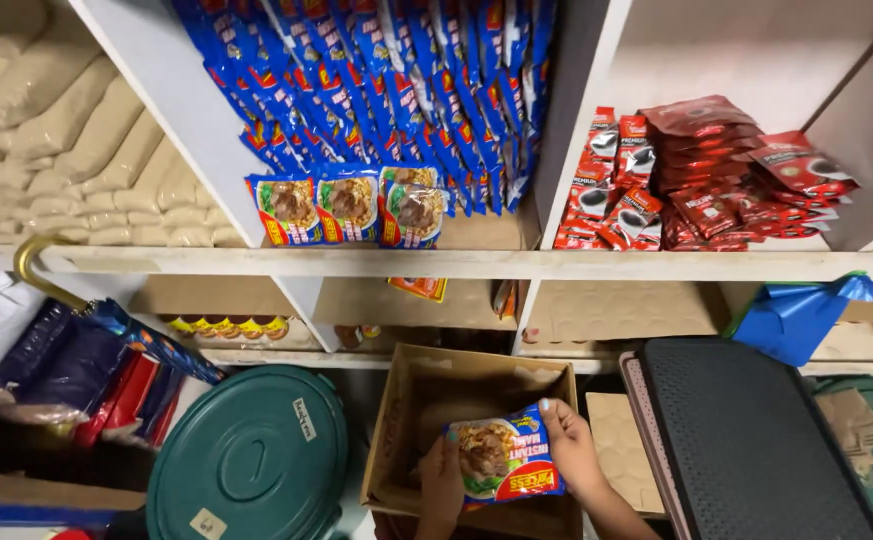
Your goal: Organizing and restocking instant noodle packets and other goods on shelves in a small grocery store.
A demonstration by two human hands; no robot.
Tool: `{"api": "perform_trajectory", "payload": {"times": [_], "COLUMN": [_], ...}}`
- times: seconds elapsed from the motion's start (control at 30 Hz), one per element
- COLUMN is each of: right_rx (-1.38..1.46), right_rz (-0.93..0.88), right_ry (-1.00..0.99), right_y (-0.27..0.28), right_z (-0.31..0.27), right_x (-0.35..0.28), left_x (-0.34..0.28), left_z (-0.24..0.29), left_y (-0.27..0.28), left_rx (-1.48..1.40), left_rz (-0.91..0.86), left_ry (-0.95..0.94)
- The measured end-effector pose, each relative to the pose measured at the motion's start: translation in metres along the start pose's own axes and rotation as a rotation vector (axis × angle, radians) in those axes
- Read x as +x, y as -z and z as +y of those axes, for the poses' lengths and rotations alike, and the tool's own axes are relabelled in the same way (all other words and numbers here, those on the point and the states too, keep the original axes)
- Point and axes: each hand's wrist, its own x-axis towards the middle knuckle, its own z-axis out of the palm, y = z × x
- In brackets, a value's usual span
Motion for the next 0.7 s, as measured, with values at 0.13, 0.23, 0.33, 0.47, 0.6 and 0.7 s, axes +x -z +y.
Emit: {"api": "perform_trajectory", "payload": {"times": [0.13,0.23,0.33,0.47,0.6,0.7], "right_rx": [-0.140,-0.236,-0.222,-0.064,-0.070,0.009], "right_rz": [-0.020,0.016,0.077,0.081,0.012,-0.031], "right_ry": [0.134,0.262,0.221,0.163,-0.067,-0.129], "right_y": [0.000,0.012,0.024,0.022,0.003,0.008], "right_z": [-0.014,-0.008,-0.001,-0.020,-0.047,-0.036], "right_x": [-0.004,0.004,0.011,0.006,-0.013,-0.012], "left_x": [-0.001,0.005,0.011,0.018,0.018,0.025], "left_z": [-0.004,-0.012,-0.007,-0.026,-0.021,-0.038], "left_y": [-0.005,-0.009,-0.012,-0.008,-0.013,-0.009], "left_rx": [0.092,0.025,0.137,0.118,0.071,-0.011], "left_rz": [0.020,0.036,0.041,0.089,0.004,-0.027], "left_ry": [-0.155,0.063,-0.065,-0.055,-0.013,-0.018]}}
